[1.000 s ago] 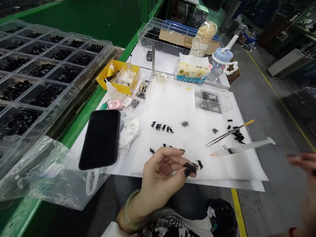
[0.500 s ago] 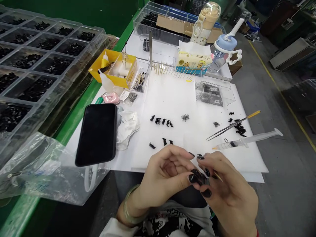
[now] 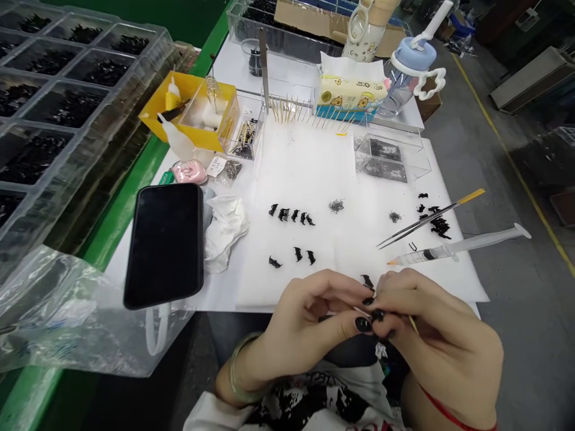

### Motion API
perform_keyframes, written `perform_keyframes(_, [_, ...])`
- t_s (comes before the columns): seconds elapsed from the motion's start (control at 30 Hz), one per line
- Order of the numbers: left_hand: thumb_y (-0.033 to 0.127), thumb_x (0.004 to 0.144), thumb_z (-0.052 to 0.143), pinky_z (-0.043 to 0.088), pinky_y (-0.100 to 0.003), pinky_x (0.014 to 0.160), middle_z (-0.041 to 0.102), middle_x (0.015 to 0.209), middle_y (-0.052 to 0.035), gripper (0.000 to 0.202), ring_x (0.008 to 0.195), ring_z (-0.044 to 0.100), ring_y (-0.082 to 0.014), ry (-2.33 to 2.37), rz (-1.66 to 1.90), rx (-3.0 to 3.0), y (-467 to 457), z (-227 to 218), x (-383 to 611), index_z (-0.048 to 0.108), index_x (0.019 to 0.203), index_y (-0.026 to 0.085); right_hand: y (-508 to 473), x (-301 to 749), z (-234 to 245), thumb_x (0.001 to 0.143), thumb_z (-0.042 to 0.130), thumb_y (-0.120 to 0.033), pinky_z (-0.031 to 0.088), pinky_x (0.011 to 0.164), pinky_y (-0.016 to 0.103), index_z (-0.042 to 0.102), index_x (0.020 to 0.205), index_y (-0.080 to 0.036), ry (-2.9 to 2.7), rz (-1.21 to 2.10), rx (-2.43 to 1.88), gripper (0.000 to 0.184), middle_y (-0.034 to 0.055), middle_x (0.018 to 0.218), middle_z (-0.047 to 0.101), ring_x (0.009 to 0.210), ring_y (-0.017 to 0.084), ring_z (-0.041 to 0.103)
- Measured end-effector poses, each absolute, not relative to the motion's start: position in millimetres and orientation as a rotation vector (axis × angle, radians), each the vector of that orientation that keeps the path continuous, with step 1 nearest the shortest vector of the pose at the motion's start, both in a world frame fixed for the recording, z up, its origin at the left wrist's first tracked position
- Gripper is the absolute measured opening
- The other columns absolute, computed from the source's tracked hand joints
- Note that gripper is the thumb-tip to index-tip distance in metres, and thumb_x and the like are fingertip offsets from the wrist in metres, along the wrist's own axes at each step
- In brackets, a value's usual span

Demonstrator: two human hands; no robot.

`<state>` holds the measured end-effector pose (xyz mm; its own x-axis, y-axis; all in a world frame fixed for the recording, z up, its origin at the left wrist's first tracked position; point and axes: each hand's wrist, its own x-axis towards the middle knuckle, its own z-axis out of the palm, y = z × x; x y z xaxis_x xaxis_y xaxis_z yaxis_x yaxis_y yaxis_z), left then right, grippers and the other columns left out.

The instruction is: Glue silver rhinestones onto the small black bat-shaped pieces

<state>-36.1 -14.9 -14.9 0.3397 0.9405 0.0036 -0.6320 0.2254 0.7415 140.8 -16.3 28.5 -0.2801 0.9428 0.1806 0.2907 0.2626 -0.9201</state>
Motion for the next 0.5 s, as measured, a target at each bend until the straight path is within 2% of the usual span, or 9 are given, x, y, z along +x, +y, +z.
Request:
perform_keyframes(0.13, [0.01, 0.09, 0.077, 0.067, -0.029, 0.082, 0.082, 0.099, -0.0023, 0.044, 0.088, 0.08, -0.0196, 0.494, 1.144, 0.846, -17, -19, -37, 0.075, 0.125, 0.035, -10, 137, 40, 0.092, 0.07, -0.015, 0.041, 0.053, 0.023, 0.07, 0.089, -0.025, -1.771, 0.996, -1.254, 0.011, 0.0001, 0.074, 0.058, 0.065, 0.011, 0.054])
perform_keyframes(0.27, [0.009, 0.089, 0.077, 0.068, -0.035, 0.08, 0.082, 0.095, -0.0046, 0.033, 0.085, 0.08, -0.023, 0.5, 1.113, 0.856, -17, -20, -40, 0.081, 0.114, 0.03, -4, 135, 45, 0.092, 0.075, -0.027, 0.043, 0.053, 0.018, 0.069, 0.079, -0.023, -1.803, 1.066, -1.277, 0.014, -0.002, 0.067, 0.058, 0.06, 0.009, 0.053])
perform_keyframes(0.33, [0.013, 0.089, 0.078, 0.069, -0.035, 0.072, 0.082, 0.088, -0.0045, 0.023, 0.076, 0.08, -0.0229, 0.472, 1.108, 0.794, -17, -19, -40, 0.082, 0.106, 0.028, -5, 136, 45, 0.09, 0.077, -0.039, 0.045, 0.052, 0.017, 0.074, 0.09, -0.027, -1.786, 1.127, -1.3, 0.012, -0.0021, 0.069, 0.058, 0.061, 0.009, 0.054])
perform_keyframes(0.4, [0.019, 0.089, 0.079, 0.069, -0.033, 0.063, 0.081, 0.083, -0.004, 0.016, 0.067, 0.079, -0.0224, 0.428, 1.106, 0.72, -16, -19, -39, 0.081, 0.102, 0.027, -10, 139, 44, 0.092, 0.073, -0.05, 0.047, 0.052, 0.017, 0.074, 0.107, -0.034, -1.749, 1.178, -1.334, 0.021, -0.0015, 0.073, 0.057, 0.063, 0.01, 0.056])
perform_keyframes(0.43, [0.021, 0.09, 0.079, 0.069, -0.031, 0.059, 0.081, 0.083, -0.0038, 0.014, 0.066, 0.079, -0.0221, 0.406, 1.104, 0.688, -16, -19, -39, 0.081, 0.102, 0.027, -13, 141, 44, 0.095, 0.067, -0.051, 0.048, 0.052, 0.018, 0.071, 0.115, -0.038, -1.736, 1.182, -1.355, 0.025, -0.0009, 0.075, 0.057, 0.063, 0.011, 0.058])
perform_keyframes(0.5, [0.023, 0.091, 0.078, 0.068, -0.026, 0.057, 0.082, 0.084, -0.0027, 0.013, 0.068, 0.08, -0.0206, 0.371, 1.1, 0.639, -15, -19, -37, 0.08, 0.102, 0.029, -22, 144, 43, 0.104, 0.055, -0.045, 0.051, 0.053, 0.021, 0.064, 0.127, -0.041, -1.701, 1.123, -1.401, 0.025, 0.0004, 0.08, 0.059, 0.064, 0.012, 0.061])
